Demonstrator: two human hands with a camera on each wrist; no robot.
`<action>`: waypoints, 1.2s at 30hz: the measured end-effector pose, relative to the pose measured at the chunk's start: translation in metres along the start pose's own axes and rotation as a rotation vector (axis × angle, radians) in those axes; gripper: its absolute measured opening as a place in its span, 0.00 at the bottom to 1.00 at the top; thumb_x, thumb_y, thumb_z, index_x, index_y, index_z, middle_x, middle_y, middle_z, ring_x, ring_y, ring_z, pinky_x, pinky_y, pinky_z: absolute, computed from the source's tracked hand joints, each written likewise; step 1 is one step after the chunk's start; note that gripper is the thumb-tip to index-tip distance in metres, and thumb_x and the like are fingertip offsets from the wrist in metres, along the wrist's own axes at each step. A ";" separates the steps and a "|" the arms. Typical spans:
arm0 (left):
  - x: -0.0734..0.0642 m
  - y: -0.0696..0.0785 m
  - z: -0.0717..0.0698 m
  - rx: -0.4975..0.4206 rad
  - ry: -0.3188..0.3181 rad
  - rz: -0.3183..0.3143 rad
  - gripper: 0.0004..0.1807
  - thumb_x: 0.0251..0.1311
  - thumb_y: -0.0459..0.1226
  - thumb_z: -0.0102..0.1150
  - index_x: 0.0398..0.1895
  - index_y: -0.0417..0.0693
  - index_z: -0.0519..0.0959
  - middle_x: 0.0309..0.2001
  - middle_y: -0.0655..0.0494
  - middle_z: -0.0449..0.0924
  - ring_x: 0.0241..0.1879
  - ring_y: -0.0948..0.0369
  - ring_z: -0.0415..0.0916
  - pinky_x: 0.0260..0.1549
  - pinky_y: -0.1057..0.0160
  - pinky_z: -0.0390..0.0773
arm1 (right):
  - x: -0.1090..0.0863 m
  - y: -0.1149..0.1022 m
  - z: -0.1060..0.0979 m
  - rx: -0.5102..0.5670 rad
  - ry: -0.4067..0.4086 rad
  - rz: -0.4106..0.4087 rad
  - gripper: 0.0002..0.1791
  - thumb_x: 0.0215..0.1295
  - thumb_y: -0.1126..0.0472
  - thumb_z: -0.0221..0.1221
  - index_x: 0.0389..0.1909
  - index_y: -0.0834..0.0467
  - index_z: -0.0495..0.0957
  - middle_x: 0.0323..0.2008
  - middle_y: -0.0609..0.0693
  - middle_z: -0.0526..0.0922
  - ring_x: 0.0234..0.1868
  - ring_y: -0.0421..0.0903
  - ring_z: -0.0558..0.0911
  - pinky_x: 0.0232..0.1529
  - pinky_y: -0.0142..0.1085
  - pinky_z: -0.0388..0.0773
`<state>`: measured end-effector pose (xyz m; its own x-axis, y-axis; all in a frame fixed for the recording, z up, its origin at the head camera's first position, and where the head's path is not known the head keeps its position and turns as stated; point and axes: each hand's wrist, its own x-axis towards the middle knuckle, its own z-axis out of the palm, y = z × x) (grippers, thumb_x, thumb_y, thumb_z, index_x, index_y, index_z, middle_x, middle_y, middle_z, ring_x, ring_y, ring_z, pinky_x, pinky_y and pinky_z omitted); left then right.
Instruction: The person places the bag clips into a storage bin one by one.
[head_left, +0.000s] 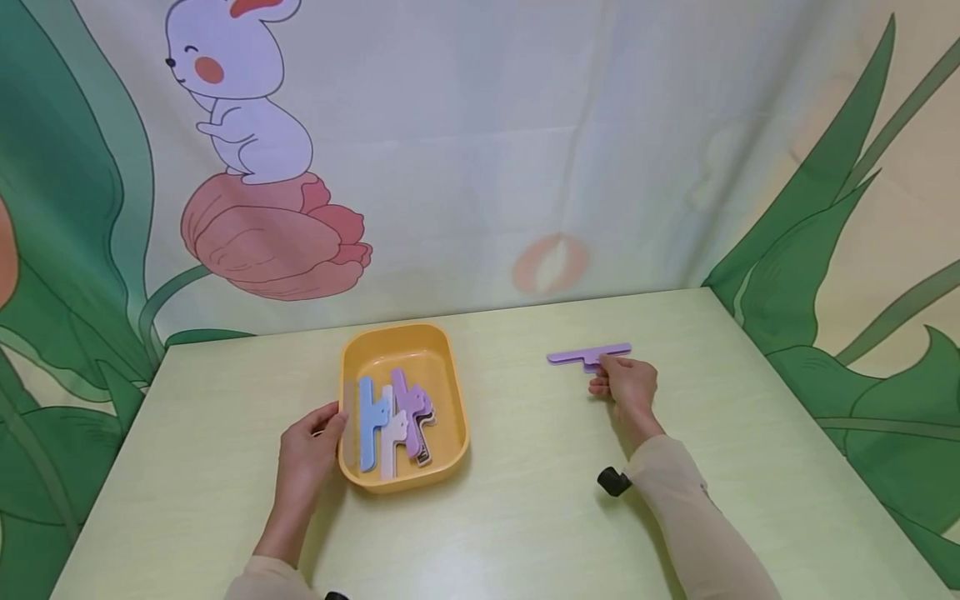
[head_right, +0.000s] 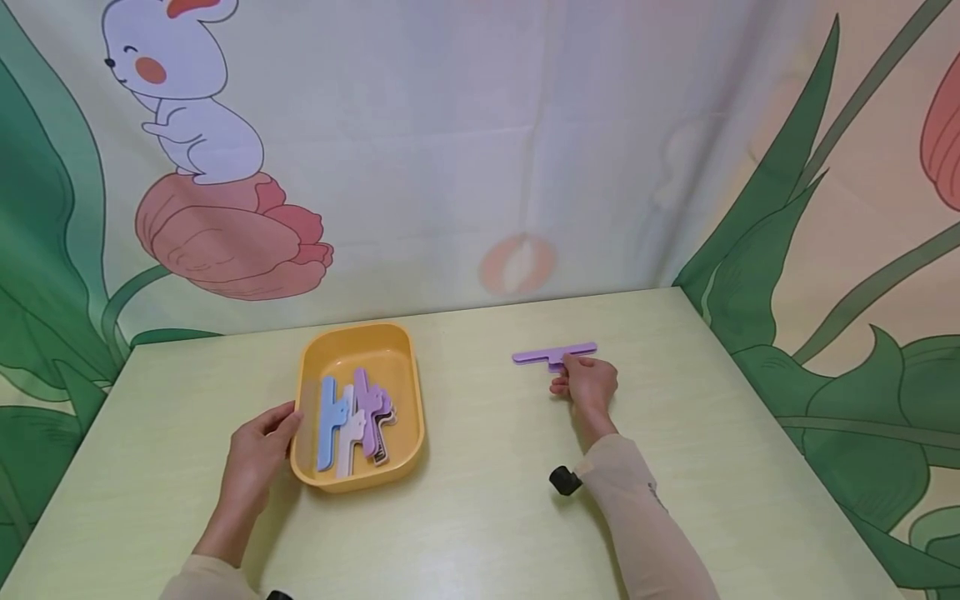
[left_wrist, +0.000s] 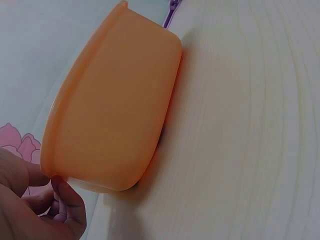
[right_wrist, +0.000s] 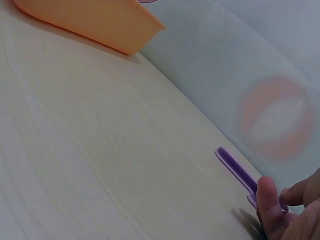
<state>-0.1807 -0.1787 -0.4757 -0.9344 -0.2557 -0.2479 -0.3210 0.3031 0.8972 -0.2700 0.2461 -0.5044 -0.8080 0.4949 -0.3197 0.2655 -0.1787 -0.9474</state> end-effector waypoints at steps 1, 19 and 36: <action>0.000 0.000 0.000 0.000 0.001 0.003 0.26 0.79 0.43 0.51 0.72 0.37 0.71 0.61 0.39 0.75 0.55 0.51 0.71 0.35 0.77 0.72 | 0.001 0.000 0.000 -0.002 0.000 0.006 0.16 0.72 0.67 0.61 0.53 0.75 0.80 0.27 0.56 0.85 0.16 0.41 0.82 0.21 0.33 0.82; -0.002 -0.004 0.000 -0.002 0.006 0.017 0.26 0.79 0.43 0.51 0.72 0.37 0.72 0.61 0.39 0.75 0.55 0.51 0.72 0.35 0.78 0.72 | -0.002 0.002 -0.001 -0.009 -0.042 0.023 0.15 0.74 0.67 0.59 0.55 0.73 0.80 0.24 0.52 0.85 0.19 0.40 0.82 0.21 0.31 0.81; -0.003 -0.004 -0.001 0.007 0.008 0.028 0.25 0.79 0.42 0.51 0.71 0.37 0.72 0.61 0.38 0.76 0.55 0.50 0.72 0.35 0.78 0.72 | -0.009 -0.009 -0.009 -0.135 -0.052 -0.088 0.16 0.74 0.66 0.56 0.56 0.69 0.81 0.28 0.49 0.83 0.19 0.35 0.76 0.16 0.26 0.70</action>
<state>-0.1768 -0.1797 -0.4784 -0.9418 -0.2540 -0.2203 -0.2963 0.3169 0.9010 -0.2604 0.2504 -0.4928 -0.8563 0.4588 -0.2373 0.2577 -0.0187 -0.9660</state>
